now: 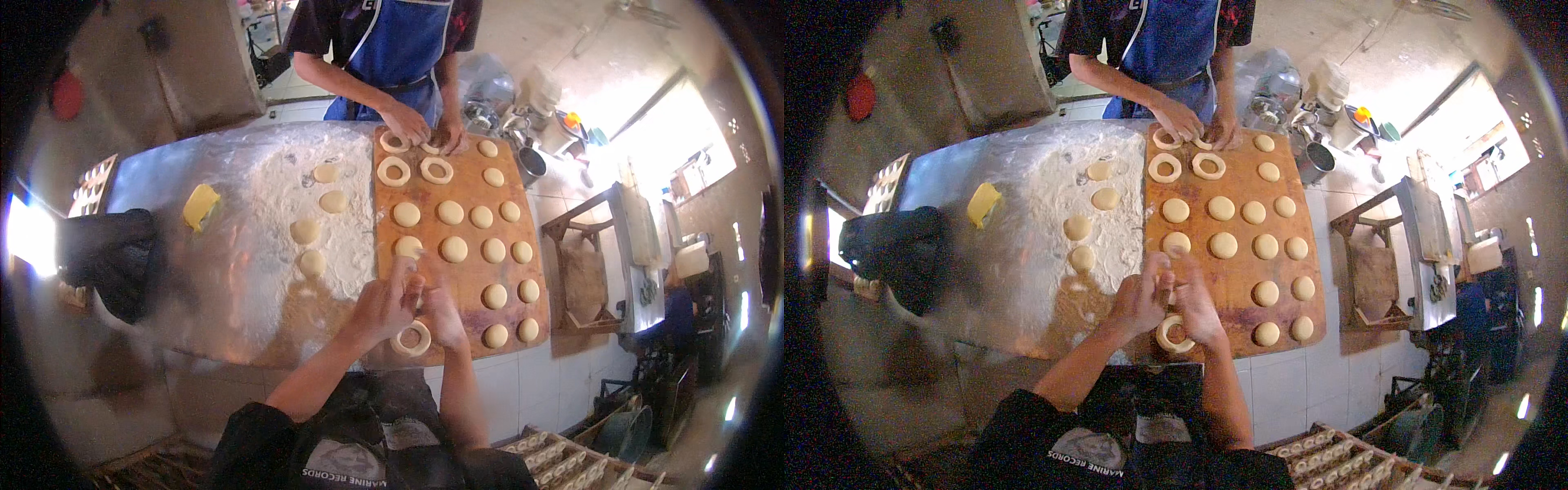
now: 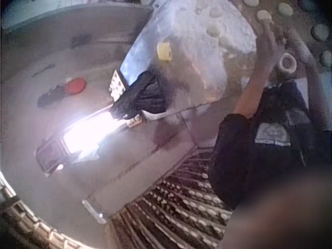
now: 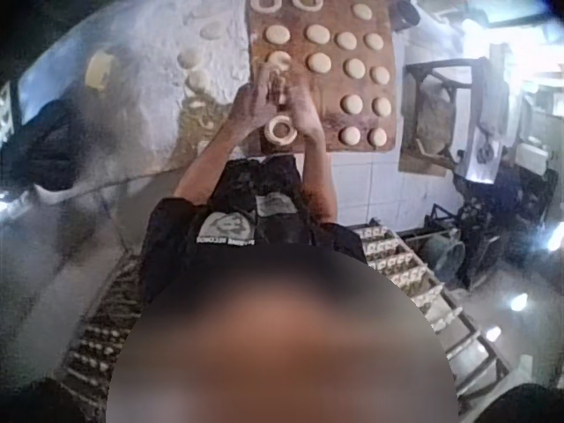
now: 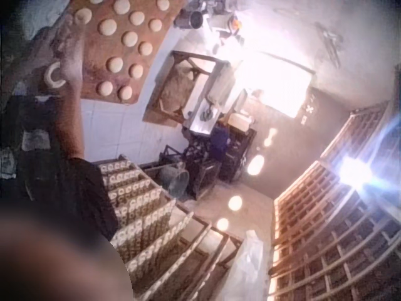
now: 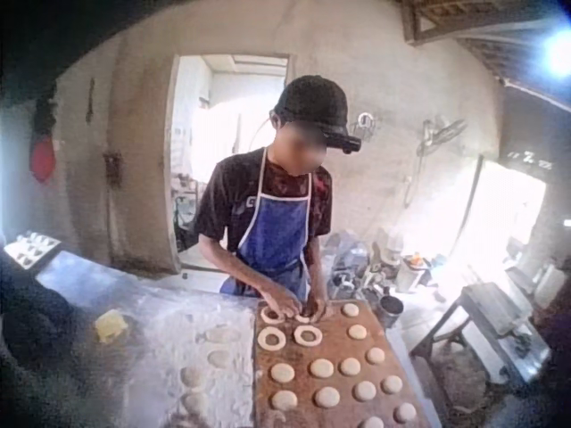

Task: The person shapes dough balls into rings by hand and places them on wooden boards. They repeatedly pick up dough, form rings, and arrange them on trays, then carry the boards to a rack.

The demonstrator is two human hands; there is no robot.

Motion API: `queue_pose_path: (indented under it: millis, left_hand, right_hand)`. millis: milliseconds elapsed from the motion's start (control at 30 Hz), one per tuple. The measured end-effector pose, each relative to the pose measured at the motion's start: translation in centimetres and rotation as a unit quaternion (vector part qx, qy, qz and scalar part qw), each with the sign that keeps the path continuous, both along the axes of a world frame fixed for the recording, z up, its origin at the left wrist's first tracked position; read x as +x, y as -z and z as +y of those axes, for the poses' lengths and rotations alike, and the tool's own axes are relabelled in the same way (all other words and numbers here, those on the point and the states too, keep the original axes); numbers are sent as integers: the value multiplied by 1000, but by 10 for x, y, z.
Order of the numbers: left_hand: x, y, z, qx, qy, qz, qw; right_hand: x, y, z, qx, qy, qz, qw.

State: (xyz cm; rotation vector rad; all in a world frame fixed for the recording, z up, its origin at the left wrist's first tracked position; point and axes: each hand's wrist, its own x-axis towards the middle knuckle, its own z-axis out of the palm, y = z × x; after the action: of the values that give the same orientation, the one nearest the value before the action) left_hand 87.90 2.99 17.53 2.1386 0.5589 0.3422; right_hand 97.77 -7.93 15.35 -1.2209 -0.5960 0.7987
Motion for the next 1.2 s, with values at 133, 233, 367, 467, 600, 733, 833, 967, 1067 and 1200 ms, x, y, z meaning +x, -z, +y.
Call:
queue_pose_path:
  millis: [133,233,367,467,600,733,833,967,1067,1200]
  left_hand:
    - [-2,9,13,-34,4,-48,998]
    - [1,8,21,-134,-8,-76,988]
    - [21,26,21,-211,-38,-100,972]
    - [43,57,25,-59,-110,-91,988]
    - [39,69,55,111,-134,30,984]
    - [14,52,35,91,-53,148,983]
    - [18,60,25,110,-59,127,984]
    - [23,63,24,124,-69,162,977]
    - [37,61,26,126,-98,141,977]
    - [73,69,31,228,-123,139,956]
  right_hand:
    - [-8,-6,4,25,-6,87,996]
    - [-10,-22,1,12,19,110,994]
    - [4,-15,8,-62,49,168,983]
    - [17,8,17,-213,133,-23,968]
    - [54,64,21,-362,143,-394,833]
    - [31,49,9,-440,48,-440,781]
    - [29,60,10,-440,52,-492,749]
    - [35,48,-3,-412,30,-464,783]
    - [45,20,-52,-382,90,-431,813]
    - [62,17,-148,-479,181,-419,750]
